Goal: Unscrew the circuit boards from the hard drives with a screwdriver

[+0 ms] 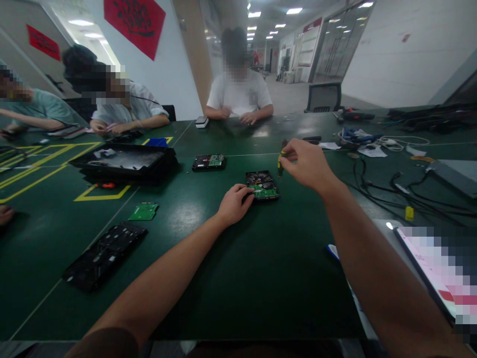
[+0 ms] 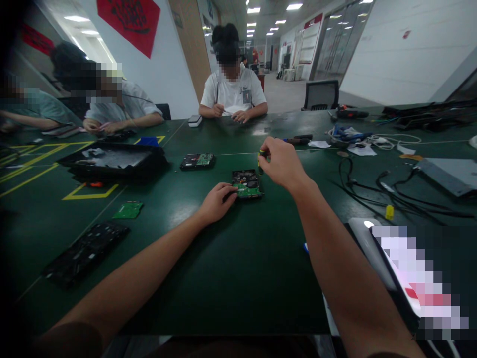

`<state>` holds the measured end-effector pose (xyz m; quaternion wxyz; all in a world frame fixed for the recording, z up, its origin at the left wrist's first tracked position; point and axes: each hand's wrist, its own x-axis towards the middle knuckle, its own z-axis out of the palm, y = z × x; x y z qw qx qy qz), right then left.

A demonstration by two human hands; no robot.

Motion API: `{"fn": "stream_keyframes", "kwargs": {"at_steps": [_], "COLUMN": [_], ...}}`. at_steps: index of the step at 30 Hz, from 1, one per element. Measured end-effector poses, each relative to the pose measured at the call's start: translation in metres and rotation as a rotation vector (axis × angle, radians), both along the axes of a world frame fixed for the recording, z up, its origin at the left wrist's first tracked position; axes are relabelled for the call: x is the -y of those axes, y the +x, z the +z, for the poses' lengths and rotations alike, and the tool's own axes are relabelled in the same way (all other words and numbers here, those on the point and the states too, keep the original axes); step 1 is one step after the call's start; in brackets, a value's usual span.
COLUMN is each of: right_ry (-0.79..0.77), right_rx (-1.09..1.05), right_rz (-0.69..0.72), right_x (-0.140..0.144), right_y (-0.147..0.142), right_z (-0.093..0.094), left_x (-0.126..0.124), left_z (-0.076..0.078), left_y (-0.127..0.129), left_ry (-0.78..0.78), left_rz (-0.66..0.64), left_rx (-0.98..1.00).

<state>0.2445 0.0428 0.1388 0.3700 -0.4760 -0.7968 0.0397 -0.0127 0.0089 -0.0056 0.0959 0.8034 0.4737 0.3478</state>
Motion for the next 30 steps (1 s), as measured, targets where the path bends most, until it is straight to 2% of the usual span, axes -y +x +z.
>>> {"fn": "stream_keyframes", "kwargs": {"at_steps": [5, 18, 27, 30], "right_ry": [-0.016, 0.011, 0.009, 0.001], "right_rx": [-0.064, 0.029, 0.037, 0.017], "right_rz": [-0.004, -0.001, -0.049, -0.025], "right_x": [-0.001, 0.007, 0.003, 0.002], "right_y": [-0.002, -0.001, 0.002, 0.002], "right_z": [-0.003, 0.008, 0.005, 0.003], "left_x": [0.001, 0.001, 0.0, 0.0], "left_z": [0.001, 0.001, 0.0, 0.0], "left_y": [0.0, -0.001, 0.0, 0.0], "left_ry": [-0.005, -0.002, 0.01, -0.001], "left_rz": [-0.001, 0.0, -0.003, 0.001], "left_rx": [-0.001, -0.001, -0.001, -0.001]}}
